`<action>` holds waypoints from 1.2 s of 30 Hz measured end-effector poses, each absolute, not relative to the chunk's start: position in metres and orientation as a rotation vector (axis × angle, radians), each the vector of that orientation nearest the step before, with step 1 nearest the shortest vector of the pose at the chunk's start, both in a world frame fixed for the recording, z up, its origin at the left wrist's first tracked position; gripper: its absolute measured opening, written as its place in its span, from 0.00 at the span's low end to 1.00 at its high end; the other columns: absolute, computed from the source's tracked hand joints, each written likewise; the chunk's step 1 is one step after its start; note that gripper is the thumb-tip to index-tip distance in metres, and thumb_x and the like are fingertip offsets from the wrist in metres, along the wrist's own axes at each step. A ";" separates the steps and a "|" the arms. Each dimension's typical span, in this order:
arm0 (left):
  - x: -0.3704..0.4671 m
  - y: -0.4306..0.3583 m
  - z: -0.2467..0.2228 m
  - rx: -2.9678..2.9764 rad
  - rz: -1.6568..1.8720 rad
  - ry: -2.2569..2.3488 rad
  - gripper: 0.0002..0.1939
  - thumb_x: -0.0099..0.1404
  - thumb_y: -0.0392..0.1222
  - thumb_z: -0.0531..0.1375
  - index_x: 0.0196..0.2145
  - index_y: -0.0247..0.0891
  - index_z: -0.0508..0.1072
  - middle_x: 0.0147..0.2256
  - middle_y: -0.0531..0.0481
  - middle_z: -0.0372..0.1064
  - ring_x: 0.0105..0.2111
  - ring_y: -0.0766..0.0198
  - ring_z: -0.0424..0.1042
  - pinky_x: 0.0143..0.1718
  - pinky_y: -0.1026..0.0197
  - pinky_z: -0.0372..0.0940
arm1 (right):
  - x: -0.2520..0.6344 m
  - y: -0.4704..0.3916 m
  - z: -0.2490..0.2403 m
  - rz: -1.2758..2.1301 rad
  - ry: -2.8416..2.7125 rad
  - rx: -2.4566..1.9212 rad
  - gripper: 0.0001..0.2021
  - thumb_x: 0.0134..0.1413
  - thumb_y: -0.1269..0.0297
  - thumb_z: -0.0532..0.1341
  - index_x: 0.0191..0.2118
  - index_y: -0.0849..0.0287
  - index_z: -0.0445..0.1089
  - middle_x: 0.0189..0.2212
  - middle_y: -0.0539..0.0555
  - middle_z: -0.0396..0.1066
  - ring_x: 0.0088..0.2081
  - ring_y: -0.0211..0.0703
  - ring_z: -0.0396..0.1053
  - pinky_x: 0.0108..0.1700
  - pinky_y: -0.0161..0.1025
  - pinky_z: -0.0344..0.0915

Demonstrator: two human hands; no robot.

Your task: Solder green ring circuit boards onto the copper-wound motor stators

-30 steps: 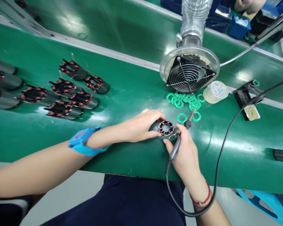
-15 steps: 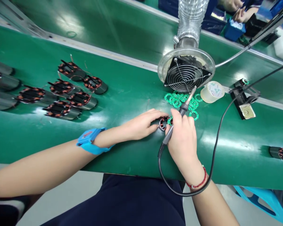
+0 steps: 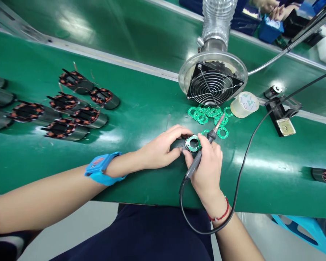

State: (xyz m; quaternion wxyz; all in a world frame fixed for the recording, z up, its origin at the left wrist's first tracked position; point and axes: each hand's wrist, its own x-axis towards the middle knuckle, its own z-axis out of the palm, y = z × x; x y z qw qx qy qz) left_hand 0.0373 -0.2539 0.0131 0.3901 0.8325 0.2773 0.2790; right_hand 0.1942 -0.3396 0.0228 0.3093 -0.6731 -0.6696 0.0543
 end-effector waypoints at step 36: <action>0.015 -0.234 0.038 2.289 0.168 0.790 0.07 0.66 0.32 0.54 0.32 0.36 0.71 0.33 0.49 0.71 0.35 0.61 0.70 0.39 0.59 0.64 | 0.213 -0.315 0.028 0.459 -2.008 -1.493 0.25 0.60 0.70 0.59 0.61 0.54 0.57 0.51 0.60 0.71 0.52 0.54 0.70 0.52 0.55 0.70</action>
